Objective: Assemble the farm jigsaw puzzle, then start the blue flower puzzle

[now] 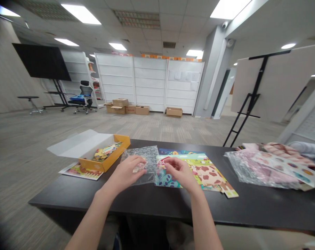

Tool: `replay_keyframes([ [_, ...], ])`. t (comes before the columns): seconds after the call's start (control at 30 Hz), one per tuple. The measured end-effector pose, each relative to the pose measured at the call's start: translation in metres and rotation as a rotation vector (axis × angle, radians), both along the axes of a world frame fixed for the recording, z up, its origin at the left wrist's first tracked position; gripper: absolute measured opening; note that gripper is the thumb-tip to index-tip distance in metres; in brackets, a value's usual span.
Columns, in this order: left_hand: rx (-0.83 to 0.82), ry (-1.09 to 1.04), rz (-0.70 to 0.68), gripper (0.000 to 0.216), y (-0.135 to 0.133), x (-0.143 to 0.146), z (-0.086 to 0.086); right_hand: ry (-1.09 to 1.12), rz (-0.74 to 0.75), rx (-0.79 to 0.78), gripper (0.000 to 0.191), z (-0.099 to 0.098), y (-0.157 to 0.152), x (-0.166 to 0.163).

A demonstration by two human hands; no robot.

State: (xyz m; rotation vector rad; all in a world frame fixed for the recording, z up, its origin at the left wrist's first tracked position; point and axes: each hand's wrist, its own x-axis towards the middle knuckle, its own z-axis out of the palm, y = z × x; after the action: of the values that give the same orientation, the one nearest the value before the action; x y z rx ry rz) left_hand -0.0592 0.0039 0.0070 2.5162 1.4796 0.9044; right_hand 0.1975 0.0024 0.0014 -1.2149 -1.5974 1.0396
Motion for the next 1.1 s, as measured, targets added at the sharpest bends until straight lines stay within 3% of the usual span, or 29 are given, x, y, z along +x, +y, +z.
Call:
replay_keyframes([
  [0.13,-0.021,0.049,-0.057,0.021,0.004,0.010,-0.004,-0.537,-0.359,0.158,0.025,-0.024,0.020,0.020],
  [0.2,-0.024,0.058,-0.064,0.021,0.005,0.013,-0.006,-0.777,-0.422,0.156,0.024,-0.032,0.026,0.022],
  [0.3,-0.034,0.061,-0.072,0.021,0.005,0.015,-0.008,-0.929,-0.424,0.098,0.026,-0.034,0.028,0.020],
  [0.63,-0.030,0.093,-0.063,0.015,0.001,0.013,-0.012,-1.023,-0.461,0.071,0.024,-0.024,0.025,0.005],
  [1.1,-0.052,0.111,-0.126,0.011,-0.008,0.045,-0.009,-0.983,-0.504,0.091,0.022,-0.030,0.030,0.007],
])
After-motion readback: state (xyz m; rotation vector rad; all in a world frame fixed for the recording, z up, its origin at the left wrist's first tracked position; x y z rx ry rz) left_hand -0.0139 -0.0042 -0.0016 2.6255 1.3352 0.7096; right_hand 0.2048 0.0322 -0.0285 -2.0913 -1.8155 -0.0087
